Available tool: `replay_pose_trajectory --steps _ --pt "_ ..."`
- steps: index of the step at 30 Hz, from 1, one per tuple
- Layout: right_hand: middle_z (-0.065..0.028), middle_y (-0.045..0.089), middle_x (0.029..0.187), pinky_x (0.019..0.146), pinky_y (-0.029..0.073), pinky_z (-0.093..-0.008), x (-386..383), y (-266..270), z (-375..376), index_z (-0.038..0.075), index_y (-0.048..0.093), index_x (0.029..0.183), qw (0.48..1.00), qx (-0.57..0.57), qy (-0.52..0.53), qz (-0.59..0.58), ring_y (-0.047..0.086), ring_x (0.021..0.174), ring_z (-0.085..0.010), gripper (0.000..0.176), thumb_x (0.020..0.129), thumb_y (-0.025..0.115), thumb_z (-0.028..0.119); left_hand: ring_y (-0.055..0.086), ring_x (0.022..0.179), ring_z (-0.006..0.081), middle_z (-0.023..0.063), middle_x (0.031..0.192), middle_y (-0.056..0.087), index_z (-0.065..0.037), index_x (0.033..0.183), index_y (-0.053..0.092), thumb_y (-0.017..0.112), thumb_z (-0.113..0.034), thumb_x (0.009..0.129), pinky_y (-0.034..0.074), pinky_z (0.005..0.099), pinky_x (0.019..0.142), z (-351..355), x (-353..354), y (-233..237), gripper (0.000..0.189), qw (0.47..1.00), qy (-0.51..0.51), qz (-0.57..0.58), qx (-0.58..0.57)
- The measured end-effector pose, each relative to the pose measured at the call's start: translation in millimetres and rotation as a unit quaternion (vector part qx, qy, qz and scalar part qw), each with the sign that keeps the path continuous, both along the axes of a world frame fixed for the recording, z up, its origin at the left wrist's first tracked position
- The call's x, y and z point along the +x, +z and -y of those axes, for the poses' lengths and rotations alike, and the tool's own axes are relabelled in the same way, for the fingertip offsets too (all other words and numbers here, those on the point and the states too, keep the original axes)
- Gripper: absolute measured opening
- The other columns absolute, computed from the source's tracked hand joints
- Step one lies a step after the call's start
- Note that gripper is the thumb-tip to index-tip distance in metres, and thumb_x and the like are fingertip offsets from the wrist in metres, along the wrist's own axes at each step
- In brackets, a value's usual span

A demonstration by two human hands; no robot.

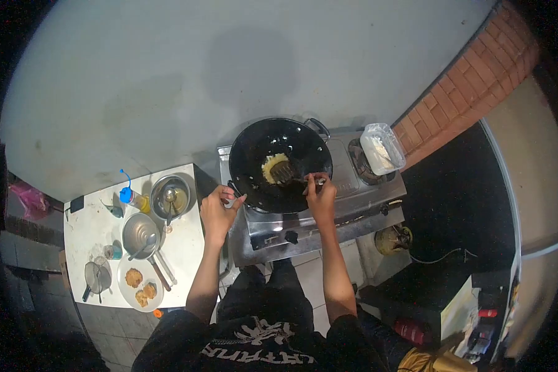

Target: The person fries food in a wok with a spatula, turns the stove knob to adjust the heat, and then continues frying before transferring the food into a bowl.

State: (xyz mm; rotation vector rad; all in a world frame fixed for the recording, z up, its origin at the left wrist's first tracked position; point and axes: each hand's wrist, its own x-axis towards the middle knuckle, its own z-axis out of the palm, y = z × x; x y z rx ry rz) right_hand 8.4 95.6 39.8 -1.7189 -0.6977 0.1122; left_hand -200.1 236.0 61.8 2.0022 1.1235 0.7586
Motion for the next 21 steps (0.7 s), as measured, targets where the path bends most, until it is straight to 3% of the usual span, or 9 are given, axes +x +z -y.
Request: replay_pose_trajectory --steps 12,14,16,18,21 --pt "-0.0053 0.059 0.060 0.045 0.041 -0.0242 13 17 -2 -0.004 0.059 0.085 0.998 -0.002 0.055 -0.022 0.057 0.052 -0.0081 0.021 0.095 0.057 0.015 0.066 0.067 0.0212 0.0054 0.076 0.069 -0.006 0.082 0.065 0.083 -0.027 0.069 0.051 0.0336 0.062 12 5 -17 0.031 0.997 0.077 -0.005 0.021" --pt "-0.0065 0.062 0.072 0.043 0.039 -0.0219 19 18 4 -0.003 0.057 0.087 0.994 -0.063 0.094 0.014 0.053 0.050 -0.0076 0.021 0.096 0.055 0.015 0.066 0.067 0.0211 0.0051 0.076 0.069 -0.006 0.082 0.065 0.082 -0.028 0.070 0.051 0.0335 0.062 17 6 -16 0.030 0.995 0.095 0.001 0.016" --pt "-0.0065 0.061 0.071 0.043 0.039 -0.0217 27 18 1 -0.003 0.057 0.086 0.993 -0.034 0.108 0.028 0.053 0.050 -0.0075 0.021 0.097 0.055 0.015 0.066 0.066 0.0212 0.0054 0.076 0.069 -0.006 0.083 0.065 0.081 -0.028 0.071 0.051 0.0334 0.061 20 8 -18 0.030 0.992 0.119 0.005 0.039" --pt "-0.0059 0.058 0.059 0.044 0.041 -0.0253 38 21 1 -0.004 0.059 0.085 0.995 -0.029 0.099 0.010 0.056 0.050 -0.0085 0.021 0.096 0.055 0.014 0.065 0.065 0.0211 0.0057 0.075 0.069 -0.006 0.083 0.066 0.081 -0.028 0.071 0.051 0.0333 0.061 27 10 -18 0.029 0.990 0.138 -0.001 0.033" --pt "-0.0039 0.057 0.059 0.046 0.042 -0.0245 43 28 -4 -0.002 0.059 0.087 0.989 -0.040 0.142 0.007 0.055 0.051 -0.0076 0.019 0.096 0.055 0.014 0.068 0.071 0.0237 0.0099 0.079 0.070 -0.003 0.088 0.068 0.079 -0.026 0.074 0.052 0.0339 0.065 36 16 -18 0.029 0.984 0.177 -0.015 0.026"
